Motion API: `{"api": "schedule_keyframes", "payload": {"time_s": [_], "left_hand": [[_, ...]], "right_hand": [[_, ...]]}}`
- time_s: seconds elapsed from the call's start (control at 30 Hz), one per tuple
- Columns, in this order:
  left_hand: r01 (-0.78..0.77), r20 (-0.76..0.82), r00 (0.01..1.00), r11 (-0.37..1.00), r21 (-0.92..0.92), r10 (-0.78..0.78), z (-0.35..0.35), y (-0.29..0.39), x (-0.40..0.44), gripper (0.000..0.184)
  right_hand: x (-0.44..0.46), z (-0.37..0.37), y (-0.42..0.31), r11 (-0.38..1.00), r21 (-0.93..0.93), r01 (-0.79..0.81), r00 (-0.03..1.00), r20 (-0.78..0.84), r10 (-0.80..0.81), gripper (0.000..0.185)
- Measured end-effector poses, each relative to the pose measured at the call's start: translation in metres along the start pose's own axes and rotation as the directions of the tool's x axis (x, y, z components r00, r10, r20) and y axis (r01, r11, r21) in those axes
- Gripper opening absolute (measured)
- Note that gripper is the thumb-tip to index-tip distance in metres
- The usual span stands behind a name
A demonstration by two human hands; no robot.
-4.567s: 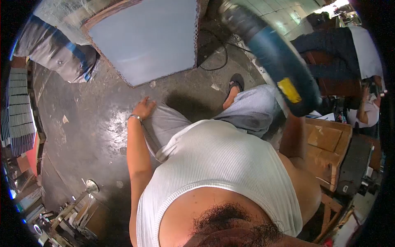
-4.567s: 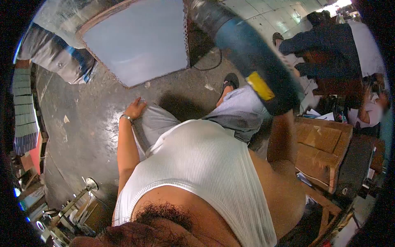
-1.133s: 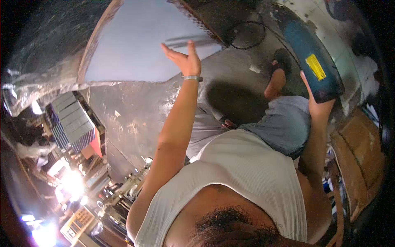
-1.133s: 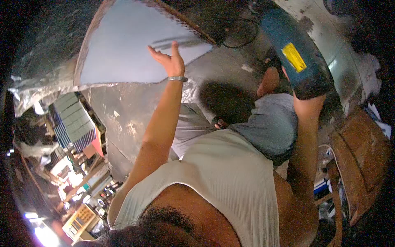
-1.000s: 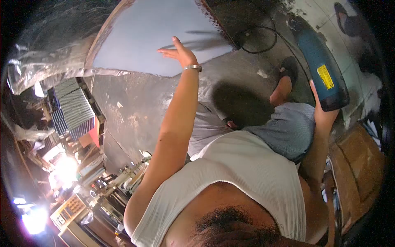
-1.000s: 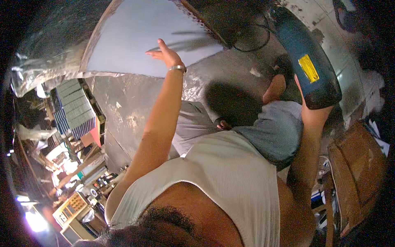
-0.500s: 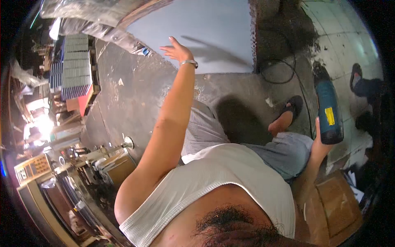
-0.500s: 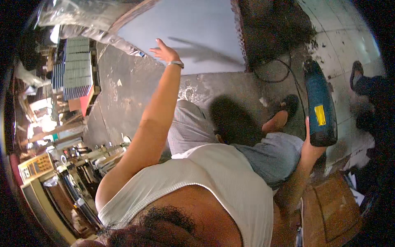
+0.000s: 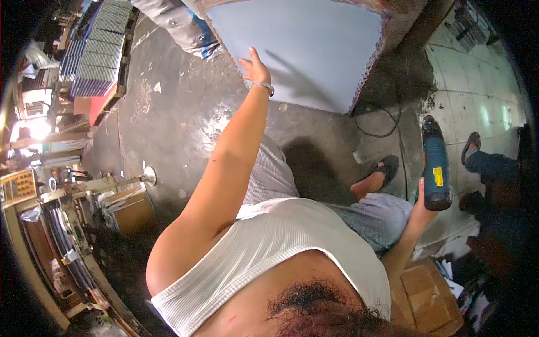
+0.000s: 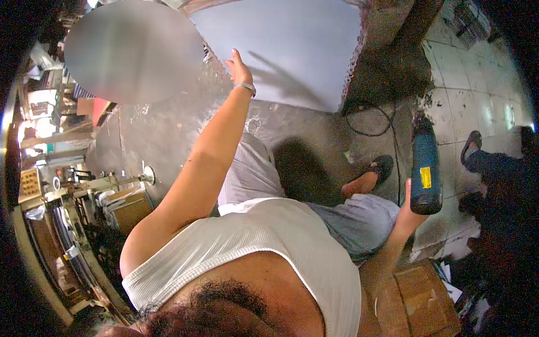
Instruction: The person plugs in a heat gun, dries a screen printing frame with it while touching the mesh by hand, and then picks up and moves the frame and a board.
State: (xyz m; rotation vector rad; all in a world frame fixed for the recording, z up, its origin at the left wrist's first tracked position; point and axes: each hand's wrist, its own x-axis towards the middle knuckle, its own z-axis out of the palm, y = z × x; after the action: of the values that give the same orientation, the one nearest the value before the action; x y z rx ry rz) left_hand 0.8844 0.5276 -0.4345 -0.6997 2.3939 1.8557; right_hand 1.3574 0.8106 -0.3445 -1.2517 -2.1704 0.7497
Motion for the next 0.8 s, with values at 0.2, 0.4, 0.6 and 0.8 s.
{"api": "schedule_keyframes", "payload": {"time_s": [0.2, 0.4, 0.6, 0.8], "left_hand": [[-0.016, 0.113, 0.994, 1.000, 0.015, 0.014, -0.023, -0.002, -0.014, 0.109], [0.031, 0.190, 0.981, 0.996, 0.087, -0.047, -0.020, -0.023, -0.013, 0.116], [0.043, 0.250, 0.966, 0.996, 0.084, -0.063, -0.021, -0.033, 0.001, 0.114], [-0.536, 0.419, 0.830, 0.733, 0.418, 0.368, 0.005, -0.036, -0.095, 0.119]], "right_hand": [[0.001, -0.001, -0.007, 1.000, -0.002, 0.018, 1.000, -0.006, -0.018, 0.039], [0.003, 0.003, -0.005, 0.989, 0.138, 0.046, 0.999, -0.009, -0.045, 0.040], [0.006, -0.001, 0.006, 0.995, 0.097, 0.021, 1.000, 0.006, -0.022, 0.050], [0.002, 0.006, -0.002, 0.981, 0.193, -0.017, 0.999, -0.036, 0.025, 0.059]]}}
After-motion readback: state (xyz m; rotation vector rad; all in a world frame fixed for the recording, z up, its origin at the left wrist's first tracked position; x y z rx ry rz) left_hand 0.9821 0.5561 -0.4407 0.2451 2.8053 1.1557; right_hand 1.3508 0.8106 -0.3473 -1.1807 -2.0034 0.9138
